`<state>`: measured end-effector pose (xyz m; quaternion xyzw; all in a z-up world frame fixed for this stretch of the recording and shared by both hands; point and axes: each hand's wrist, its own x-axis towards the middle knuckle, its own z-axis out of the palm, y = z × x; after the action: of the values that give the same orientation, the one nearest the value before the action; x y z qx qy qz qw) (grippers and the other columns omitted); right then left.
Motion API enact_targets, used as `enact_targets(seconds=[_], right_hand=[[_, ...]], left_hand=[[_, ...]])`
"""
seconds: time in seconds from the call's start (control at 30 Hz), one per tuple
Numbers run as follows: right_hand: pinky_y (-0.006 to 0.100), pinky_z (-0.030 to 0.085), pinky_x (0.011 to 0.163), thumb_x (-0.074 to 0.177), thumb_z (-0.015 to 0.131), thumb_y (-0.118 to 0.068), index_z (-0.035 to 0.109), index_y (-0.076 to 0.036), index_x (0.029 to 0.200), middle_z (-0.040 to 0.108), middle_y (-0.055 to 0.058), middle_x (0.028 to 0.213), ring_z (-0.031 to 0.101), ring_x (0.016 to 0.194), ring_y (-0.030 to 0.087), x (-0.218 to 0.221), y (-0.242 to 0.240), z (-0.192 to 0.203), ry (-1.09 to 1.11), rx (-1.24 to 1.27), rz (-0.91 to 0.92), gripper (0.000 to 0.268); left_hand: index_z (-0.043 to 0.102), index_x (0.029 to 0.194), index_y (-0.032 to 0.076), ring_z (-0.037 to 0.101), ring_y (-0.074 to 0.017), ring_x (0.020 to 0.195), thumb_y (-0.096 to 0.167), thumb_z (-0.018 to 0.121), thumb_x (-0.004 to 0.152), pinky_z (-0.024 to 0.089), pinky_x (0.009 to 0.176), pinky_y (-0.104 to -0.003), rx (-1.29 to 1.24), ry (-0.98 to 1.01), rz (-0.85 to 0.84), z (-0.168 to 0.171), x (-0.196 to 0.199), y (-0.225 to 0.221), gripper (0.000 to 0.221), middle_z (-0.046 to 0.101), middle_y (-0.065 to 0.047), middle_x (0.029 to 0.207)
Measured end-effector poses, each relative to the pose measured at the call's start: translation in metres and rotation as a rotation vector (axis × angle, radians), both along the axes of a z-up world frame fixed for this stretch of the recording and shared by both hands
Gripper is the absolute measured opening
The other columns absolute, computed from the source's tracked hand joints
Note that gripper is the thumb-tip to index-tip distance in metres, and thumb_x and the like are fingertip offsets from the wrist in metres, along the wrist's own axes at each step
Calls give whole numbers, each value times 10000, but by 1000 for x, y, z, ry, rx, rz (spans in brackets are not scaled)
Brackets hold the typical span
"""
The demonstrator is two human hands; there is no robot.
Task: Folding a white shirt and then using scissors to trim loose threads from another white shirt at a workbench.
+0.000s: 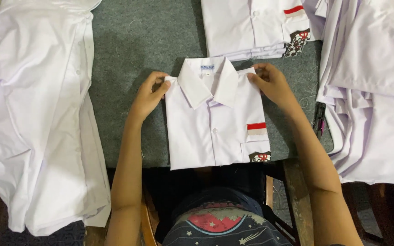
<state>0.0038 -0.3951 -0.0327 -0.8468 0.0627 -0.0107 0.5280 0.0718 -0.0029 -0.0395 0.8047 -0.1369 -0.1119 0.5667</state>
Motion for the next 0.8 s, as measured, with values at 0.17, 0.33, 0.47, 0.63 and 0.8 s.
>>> enact_targets(seconds=[0.17,0.33,0.47,0.63,0.8], right_hand=[[253,504,467,980,742,-187,652,-23,1196,609,51,790,611,635,159,12,-10,-15,38,233,-37,286],[256,594,596,975,765,-171,657,-27,1221,655,61,867,655,761,151,8,-12,-15,-25,256,-32,305],[292,628,643,970,781,-198,656,-32,1240,679,70,904,679,796,166,1,-5,3,-16,282,-37,341],[313,645,665,947,803,-191,653,-12,1242,678,75,906,689,800,170,-2,-3,6,-24,274,-42,376],[276,648,658,933,835,-209,658,-1,1250,662,52,855,698,784,147,0,-14,-9,-41,281,-81,419]], left_hand=[[578,1303,78,689,-255,876,302,606,1063,617,655,-325,-75,47,-48,18,-5,-6,330,688,-194,1083],[580,1291,138,662,-195,867,353,639,1039,614,688,-293,-105,108,-49,20,-5,-6,337,705,-135,1013],[584,1294,117,644,-172,812,379,671,1026,620,687,-303,-128,77,-18,1,0,-6,385,695,-126,912],[631,1251,54,640,-165,821,421,683,1019,613,684,-319,-97,112,68,-8,1,-7,438,712,-128,953],[643,1184,36,696,-228,852,356,727,1001,650,676,-381,-92,129,147,-5,0,-6,379,704,-153,974]])
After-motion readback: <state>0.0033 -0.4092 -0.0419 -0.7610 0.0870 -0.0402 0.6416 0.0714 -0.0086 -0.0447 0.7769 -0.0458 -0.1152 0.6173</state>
